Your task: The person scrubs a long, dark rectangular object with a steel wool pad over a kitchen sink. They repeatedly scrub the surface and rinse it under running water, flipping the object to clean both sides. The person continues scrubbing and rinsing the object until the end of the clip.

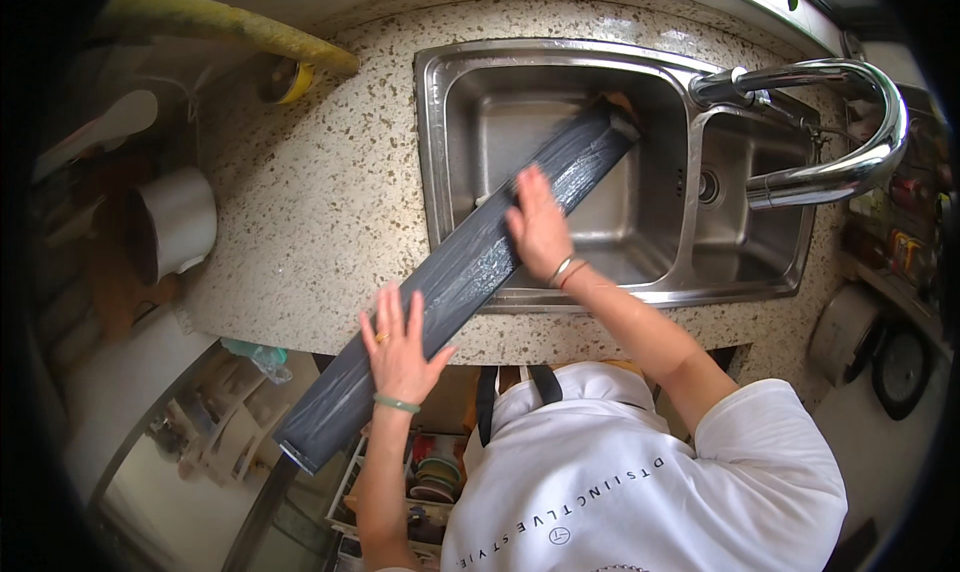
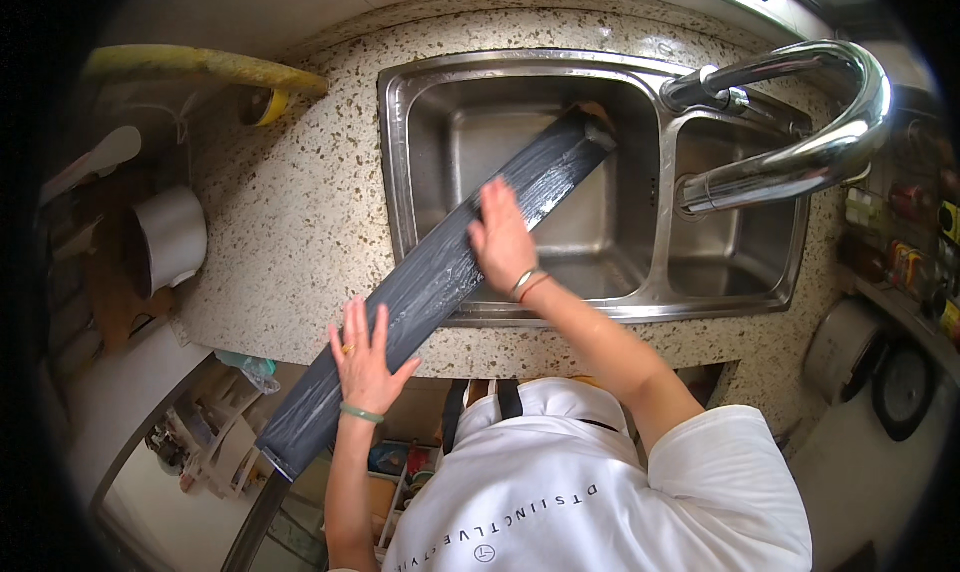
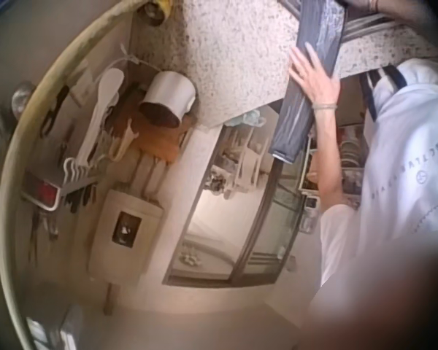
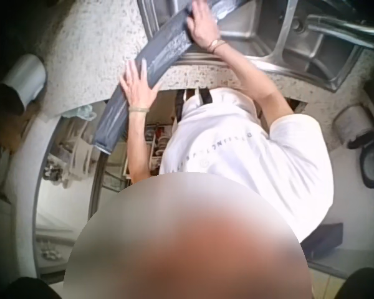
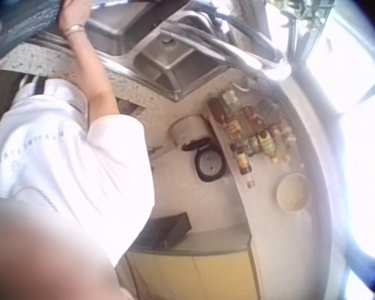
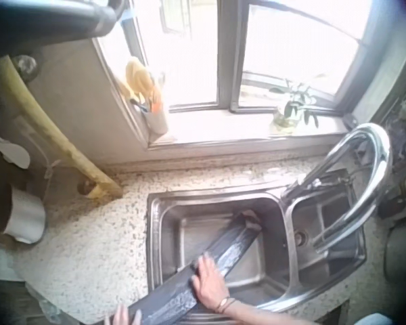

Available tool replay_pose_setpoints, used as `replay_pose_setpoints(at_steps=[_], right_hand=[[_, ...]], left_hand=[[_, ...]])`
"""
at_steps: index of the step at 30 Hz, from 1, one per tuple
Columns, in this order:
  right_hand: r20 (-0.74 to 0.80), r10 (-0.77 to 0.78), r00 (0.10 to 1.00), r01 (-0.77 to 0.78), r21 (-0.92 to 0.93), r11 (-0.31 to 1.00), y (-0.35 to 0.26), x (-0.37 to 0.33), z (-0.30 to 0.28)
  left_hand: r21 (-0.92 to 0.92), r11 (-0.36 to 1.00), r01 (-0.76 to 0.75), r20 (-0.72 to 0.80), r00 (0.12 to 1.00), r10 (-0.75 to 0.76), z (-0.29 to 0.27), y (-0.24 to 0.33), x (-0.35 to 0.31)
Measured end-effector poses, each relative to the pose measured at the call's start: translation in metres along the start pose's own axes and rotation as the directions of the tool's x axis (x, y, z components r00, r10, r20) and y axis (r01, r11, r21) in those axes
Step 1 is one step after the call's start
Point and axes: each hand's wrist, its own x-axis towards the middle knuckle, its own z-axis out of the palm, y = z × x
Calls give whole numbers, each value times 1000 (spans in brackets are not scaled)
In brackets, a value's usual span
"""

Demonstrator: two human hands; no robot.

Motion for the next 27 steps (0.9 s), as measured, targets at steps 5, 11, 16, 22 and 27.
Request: replay_pose_setpoints(at_steps=[5,11,16,22,27], right_hand=[[-106,277,955,-280,-17,960,113,64,-13],[-79,374,924,-380,-65,923,151,93,-37],[-79,350,934,-355,-77,932,154,83,-40],[39,59,998,-65,201,977,75,34,-29],[120,-108,987,89,154,984,29,1,-32]], left_hand=[[149,953,-265,33,964,263,36,60,98],[336,837,-433,186,901,391,52,139,200],[340,830,-443,169,897,409,65,165,230],[250,851,-461,207,884,419,69,147,215],[-70,912,-405,66,910,409,45,94,130]])
